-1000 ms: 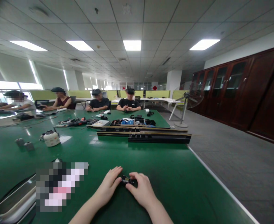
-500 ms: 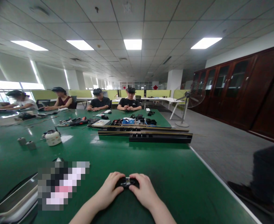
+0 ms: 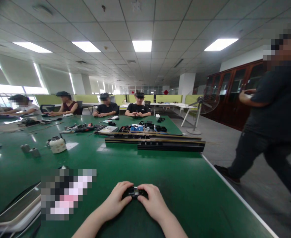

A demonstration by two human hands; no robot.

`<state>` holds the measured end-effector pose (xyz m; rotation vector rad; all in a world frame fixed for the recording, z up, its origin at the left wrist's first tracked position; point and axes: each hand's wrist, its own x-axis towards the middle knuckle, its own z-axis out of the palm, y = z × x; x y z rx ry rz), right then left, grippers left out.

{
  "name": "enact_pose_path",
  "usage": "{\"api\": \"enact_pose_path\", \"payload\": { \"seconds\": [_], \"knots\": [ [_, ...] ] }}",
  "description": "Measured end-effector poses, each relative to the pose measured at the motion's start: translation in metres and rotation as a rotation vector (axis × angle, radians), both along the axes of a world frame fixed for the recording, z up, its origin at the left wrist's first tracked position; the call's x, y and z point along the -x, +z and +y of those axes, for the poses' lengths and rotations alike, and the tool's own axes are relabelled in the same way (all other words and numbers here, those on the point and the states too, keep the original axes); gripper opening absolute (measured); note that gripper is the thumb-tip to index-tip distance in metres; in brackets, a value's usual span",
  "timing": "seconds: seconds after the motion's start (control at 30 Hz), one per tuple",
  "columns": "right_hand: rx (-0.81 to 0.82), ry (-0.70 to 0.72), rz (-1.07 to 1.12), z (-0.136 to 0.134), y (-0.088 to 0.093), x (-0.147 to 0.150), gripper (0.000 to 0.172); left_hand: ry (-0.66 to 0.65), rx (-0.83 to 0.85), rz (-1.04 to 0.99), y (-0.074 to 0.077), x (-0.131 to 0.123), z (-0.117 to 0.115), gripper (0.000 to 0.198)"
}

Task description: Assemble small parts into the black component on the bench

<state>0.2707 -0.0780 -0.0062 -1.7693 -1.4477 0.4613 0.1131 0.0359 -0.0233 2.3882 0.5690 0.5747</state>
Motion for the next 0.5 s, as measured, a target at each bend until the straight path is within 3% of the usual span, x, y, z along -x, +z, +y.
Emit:
{"api": "enact_pose_path", "payload": {
  "seconds": [0.5],
  "knots": [
    [-0.033, 0.015, 0.013, -0.0012, 0.0014, 0.0007, 0.027, -0.001, -0.011, 0.01, -0.0002, 0.0004, 0.0002, 0.033]
  ]
}}
